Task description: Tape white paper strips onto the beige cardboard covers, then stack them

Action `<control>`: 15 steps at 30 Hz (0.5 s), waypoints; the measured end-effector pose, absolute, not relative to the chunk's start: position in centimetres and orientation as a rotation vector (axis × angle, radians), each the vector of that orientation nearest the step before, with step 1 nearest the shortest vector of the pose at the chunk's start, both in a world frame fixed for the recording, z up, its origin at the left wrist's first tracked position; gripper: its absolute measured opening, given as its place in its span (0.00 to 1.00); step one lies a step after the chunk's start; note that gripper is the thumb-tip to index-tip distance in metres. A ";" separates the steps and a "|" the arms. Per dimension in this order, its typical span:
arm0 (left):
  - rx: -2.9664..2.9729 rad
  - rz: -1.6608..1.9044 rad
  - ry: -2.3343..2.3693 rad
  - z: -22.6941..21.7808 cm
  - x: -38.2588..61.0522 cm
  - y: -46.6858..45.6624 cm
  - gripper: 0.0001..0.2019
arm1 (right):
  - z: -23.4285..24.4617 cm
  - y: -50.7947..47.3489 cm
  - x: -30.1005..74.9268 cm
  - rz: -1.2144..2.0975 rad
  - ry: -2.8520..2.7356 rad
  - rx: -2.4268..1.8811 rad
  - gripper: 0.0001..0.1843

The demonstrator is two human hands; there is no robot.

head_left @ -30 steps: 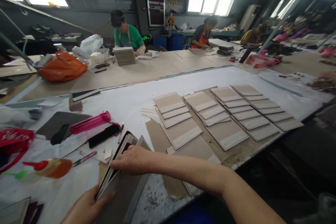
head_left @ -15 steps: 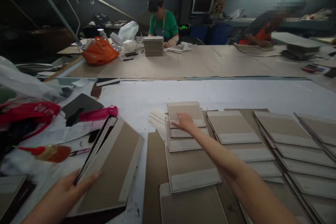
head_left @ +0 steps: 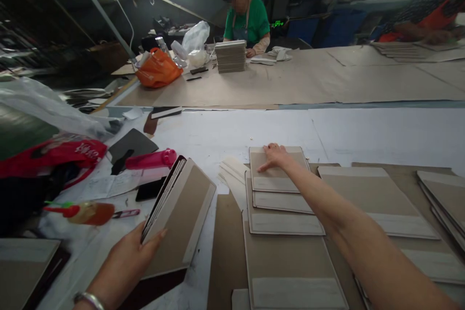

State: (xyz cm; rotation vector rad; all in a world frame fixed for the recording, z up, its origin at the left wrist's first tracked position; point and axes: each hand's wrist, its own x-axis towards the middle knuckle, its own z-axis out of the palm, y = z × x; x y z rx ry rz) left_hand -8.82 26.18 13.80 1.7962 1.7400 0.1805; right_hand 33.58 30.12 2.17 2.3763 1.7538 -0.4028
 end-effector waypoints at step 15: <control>1.754 0.126 1.755 14.2 -6.5 25.1 0.20 | 10.9 30.1 33.3 -0.326 1.747 2.295 0.23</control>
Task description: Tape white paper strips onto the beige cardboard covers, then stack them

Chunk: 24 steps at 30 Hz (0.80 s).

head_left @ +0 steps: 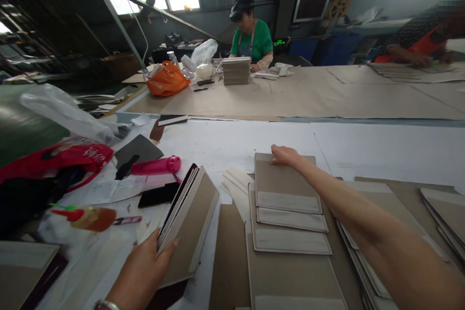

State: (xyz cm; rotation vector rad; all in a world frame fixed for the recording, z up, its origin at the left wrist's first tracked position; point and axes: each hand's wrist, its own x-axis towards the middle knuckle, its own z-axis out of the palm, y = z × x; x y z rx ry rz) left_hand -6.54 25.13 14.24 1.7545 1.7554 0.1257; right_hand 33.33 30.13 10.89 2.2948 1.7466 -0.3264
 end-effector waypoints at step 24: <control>1.793 -0.008 1.644 13.8 -6.6 25.0 0.26 | 10.0 25.6 26.2 -0.692 1.886 2.440 0.16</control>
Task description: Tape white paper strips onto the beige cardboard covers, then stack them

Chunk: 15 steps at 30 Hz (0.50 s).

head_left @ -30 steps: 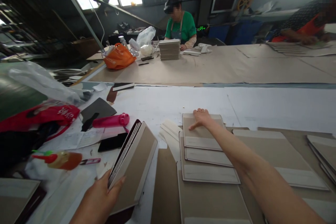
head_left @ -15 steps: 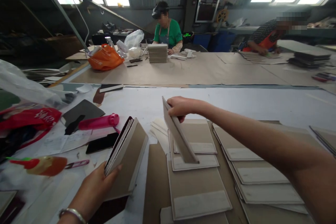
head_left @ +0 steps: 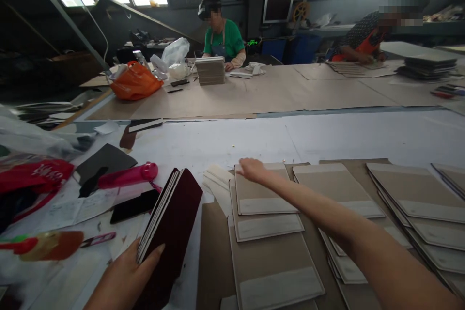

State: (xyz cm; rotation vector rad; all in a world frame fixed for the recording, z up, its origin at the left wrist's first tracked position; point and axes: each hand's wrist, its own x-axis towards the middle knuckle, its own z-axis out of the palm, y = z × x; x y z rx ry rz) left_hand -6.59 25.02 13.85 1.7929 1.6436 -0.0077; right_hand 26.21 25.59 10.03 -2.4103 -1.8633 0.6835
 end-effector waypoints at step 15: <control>1.799 0.067 1.574 13.8 -7.6 25.8 0.28 | 16.7 23.0 28.7 0.768 -2.239 -1.969 0.07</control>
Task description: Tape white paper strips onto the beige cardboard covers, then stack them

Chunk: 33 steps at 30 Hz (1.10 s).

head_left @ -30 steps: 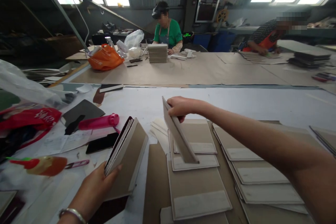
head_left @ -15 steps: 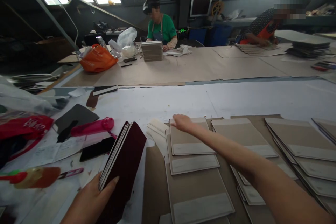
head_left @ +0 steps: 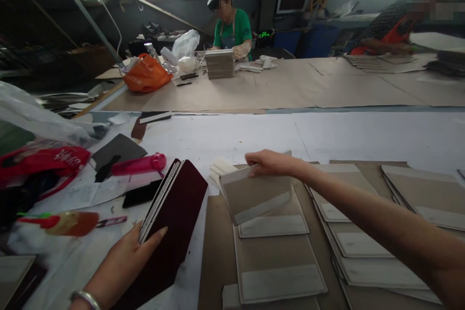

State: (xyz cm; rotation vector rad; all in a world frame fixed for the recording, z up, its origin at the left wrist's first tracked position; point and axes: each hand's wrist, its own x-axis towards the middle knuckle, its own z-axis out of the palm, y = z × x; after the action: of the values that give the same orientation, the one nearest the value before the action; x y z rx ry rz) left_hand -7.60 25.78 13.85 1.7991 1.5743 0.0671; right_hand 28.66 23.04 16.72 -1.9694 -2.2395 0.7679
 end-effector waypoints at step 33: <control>1.784 0.024 1.620 15.3 -6.1 25.1 0.25 | 14.1 19.3 29.2 1.249 -1.992 -2.171 0.08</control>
State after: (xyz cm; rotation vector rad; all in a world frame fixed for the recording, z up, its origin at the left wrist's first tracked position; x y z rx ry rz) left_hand -6.06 25.11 15.29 1.7836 1.6204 0.0238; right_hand 29.17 19.25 14.12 -2.1714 -1.9921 1.2491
